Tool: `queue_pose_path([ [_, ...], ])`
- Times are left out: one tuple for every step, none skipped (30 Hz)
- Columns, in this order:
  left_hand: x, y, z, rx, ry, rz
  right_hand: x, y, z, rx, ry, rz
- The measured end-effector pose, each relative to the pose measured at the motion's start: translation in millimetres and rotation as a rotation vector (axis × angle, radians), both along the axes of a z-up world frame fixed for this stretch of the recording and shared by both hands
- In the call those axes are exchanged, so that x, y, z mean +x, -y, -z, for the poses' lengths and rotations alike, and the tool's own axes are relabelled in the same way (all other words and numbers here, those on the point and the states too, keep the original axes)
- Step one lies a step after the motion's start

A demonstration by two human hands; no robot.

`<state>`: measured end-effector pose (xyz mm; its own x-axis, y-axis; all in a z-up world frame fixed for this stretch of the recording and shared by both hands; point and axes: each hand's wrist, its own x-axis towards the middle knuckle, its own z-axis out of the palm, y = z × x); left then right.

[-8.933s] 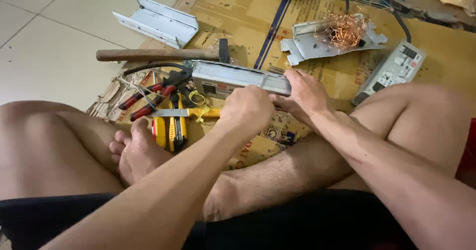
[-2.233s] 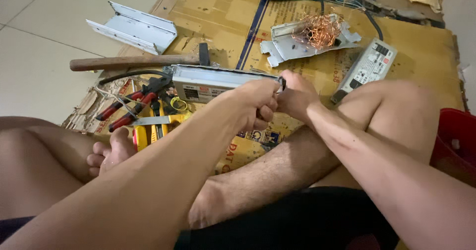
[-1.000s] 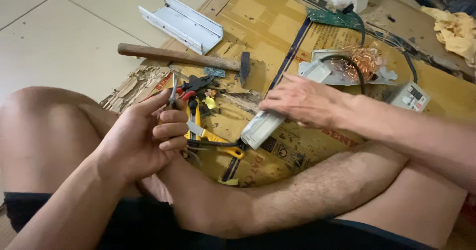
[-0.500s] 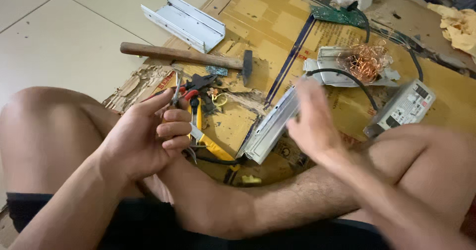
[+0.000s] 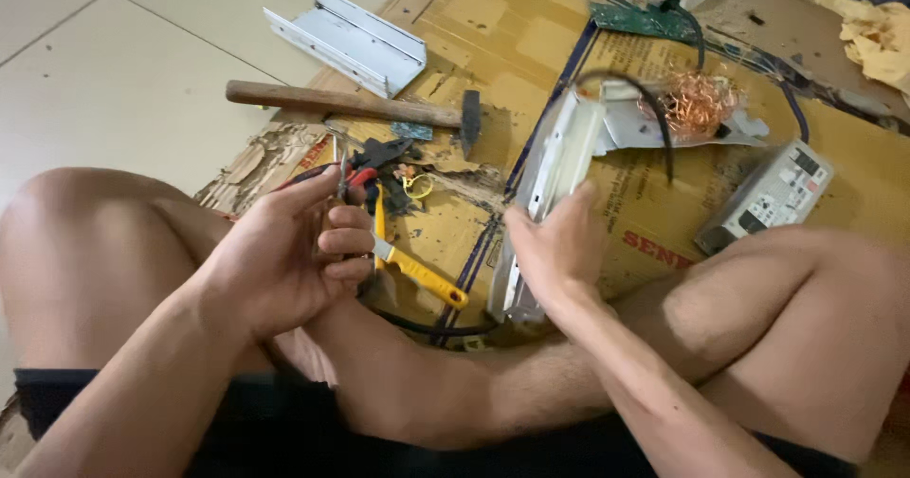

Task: The person uses a utility knife to pry open the casing of a metal electronic device, likely a power supply unit. They remove the outer shell and then scrape off white adhesive residue from the metal surface using the knife blade.

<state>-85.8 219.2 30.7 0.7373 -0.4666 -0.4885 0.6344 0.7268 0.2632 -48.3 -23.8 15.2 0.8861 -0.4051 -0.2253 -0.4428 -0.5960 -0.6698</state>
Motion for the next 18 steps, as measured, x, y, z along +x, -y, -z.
queue_pose_path([
  [1, 0, 0, 0.025, -0.023, -0.014, 1, 2, -3, -0.072, 0.025, -0.06],
  [2, 0, -1, 0.051, -0.046, -0.028, 1, 3, -7, -0.145, 0.05, -0.12],
  [3, 1, -2, 0.052, -0.046, -0.024, 4, 6, -8, -0.144, 0.05, -0.116],
  [3, 2, -3, 0.067, -0.051, -0.026, 7, 8, -8, -0.179, -0.008, -0.179],
  [2, 2, -4, 0.082, -0.056, -0.035, 10, 8, -8, -0.214, -0.066, -0.248],
  [1, 1, -5, 0.084, -0.056, -0.039, 15, 10, 0, -0.213, -0.066, -0.252],
  [1, 2, -6, 0.088, -0.06, -0.035, 19, 13, 8, -0.235, -0.108, -0.308],
  [1, 2, -7, 0.093, -0.064, -0.032, 24, 17, 16, -0.257, -0.149, -0.364],
  [1, 0, 0, 0.096, -0.067, -0.033, 24, 14, 18, -0.254, -0.151, -0.365],
  [2, -2, 6, 0.025, -0.028, 0.0, 25, 10, 19, -0.214, -0.162, -0.426],
  [3, -5, 13, -0.045, 0.014, 0.035, 27, 7, 20, -0.174, -0.168, -0.485],
  [3, -2, 8, -0.041, 0.014, 0.035, 30, 6, 16, -0.169, -0.167, -0.486],
  [4, 2, 4, 0.071, -0.026, 0.007, 35, 5, 11, -0.204, -0.211, -0.51],
  [6, 5, -1, 0.182, -0.067, -0.02, 39, 4, 6, -0.238, -0.255, -0.534],
  [8, 17, -8, 0.188, -0.065, -0.018, 41, 11, 3, -0.233, -0.252, -0.531],
  [11, 29, -15, 0.403, -0.078, 0.017, 44, 18, 0, -0.257, -0.287, -0.58],
  [14, 40, -22, 0.62, -0.09, 0.052, 47, 24, -3, -0.279, -0.321, -0.629],
  [18, 50, -16, 0.627, -0.086, 0.055, 52, 34, -3, -0.273, -0.317, -0.626],
])
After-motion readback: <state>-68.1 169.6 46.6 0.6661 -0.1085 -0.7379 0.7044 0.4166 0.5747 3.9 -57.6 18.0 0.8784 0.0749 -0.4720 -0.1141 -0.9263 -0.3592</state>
